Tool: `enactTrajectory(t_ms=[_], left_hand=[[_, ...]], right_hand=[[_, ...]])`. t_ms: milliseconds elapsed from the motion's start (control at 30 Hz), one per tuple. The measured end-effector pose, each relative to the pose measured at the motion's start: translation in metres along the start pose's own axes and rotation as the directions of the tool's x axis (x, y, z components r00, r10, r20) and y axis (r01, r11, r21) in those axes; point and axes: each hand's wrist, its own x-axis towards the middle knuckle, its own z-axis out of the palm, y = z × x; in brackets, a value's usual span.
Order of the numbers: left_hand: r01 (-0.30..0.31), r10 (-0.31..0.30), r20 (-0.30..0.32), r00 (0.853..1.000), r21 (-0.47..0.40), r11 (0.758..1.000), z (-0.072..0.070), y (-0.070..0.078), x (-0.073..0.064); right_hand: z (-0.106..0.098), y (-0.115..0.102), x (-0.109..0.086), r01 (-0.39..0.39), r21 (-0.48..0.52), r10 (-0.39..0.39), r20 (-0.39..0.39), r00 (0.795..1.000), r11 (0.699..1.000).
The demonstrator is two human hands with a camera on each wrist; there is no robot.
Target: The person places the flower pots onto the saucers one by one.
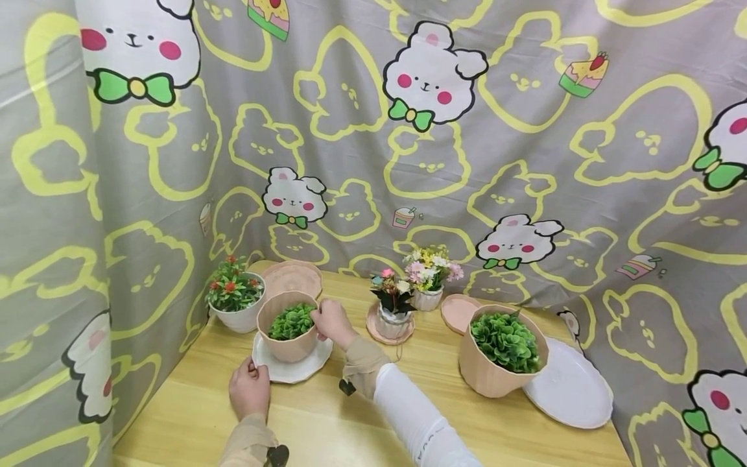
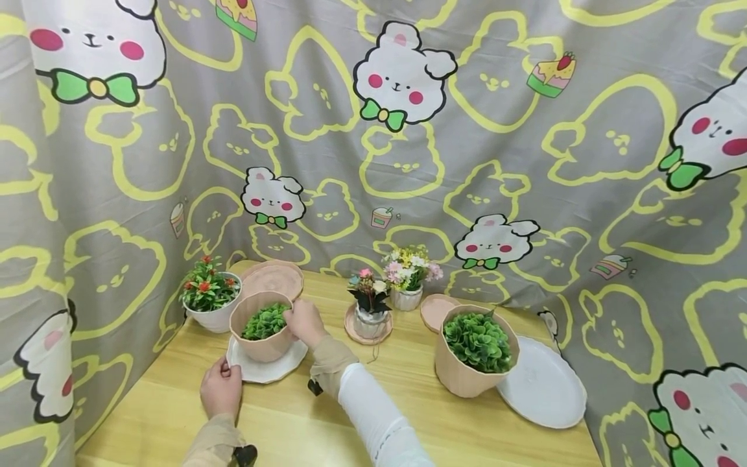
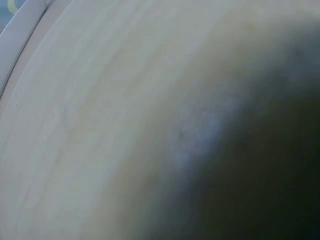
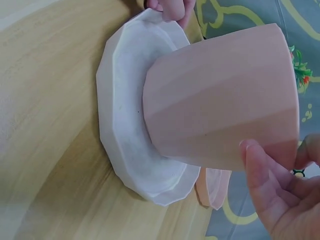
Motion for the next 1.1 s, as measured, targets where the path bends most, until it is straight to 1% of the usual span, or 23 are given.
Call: enactTrajectory(t_ms=[100,167,233,400,533,633,700,800,1000,1100], left_hand=[[0.005,-0.005,0.01,1.0,0.0,1.0,0.0,-0.001,0.0],[0.014,-0.014,0.018,1.0,0.003,1.0,0.0,-0.001,0.001],[0.026,-0.026,0.026,0.999,0.009,1.0,0.001,-0.001,0.001],[0.036,-0.037,0.036,0.999,0.011,0.999,0.001,-0.002,0.001],[0.039,-0.04,0.035,0.999,0.002,0.999,0.001,-0.002,0.001],[0.044,-0.044,0.038,0.998,0.002,0.999,0.0,-0.001,0.0],[0.046,-0.046,0.041,0.998,0.003,0.999,-0.001,0.0,-0.001],[0.042,-0.042,0.037,0.998,0.002,0.999,-0.002,0.002,-0.002],[0.018,-0.018,0.013,1.0,0.001,1.0,-0.003,0.003,-0.001],[0.016,-0.016,0.02,1.0,0.004,1.0,-0.003,0.002,-0.001]], right_hand=[[-0.001,0.006,-0.002,-0.006,0.086,0.005,0.012,1.0,0.996],[-0.002,0.012,-0.003,-0.014,0.149,0.012,0.016,1.0,0.989],[-0.003,0.018,-0.005,-0.022,0.189,0.019,0.017,1.0,0.982],[-0.005,0.036,-0.013,-0.039,0.255,0.042,-0.008,0.999,0.966],[-0.005,0.052,-0.024,-0.045,0.29,0.057,-0.033,0.998,0.956],[-0.002,0.065,-0.034,-0.062,0.321,0.084,-0.055,0.995,0.945],[0.001,0.072,-0.041,-0.083,0.34,0.113,-0.068,0.991,0.937],[0.009,0.08,-0.05,-0.111,0.369,0.145,-0.064,0.987,0.923],[0.035,0.083,-0.064,-0.151,0.404,0.186,-0.049,0.981,0.902],[0.046,0.084,-0.069,-0.17,0.36,0.208,-0.071,0.975,0.917]])
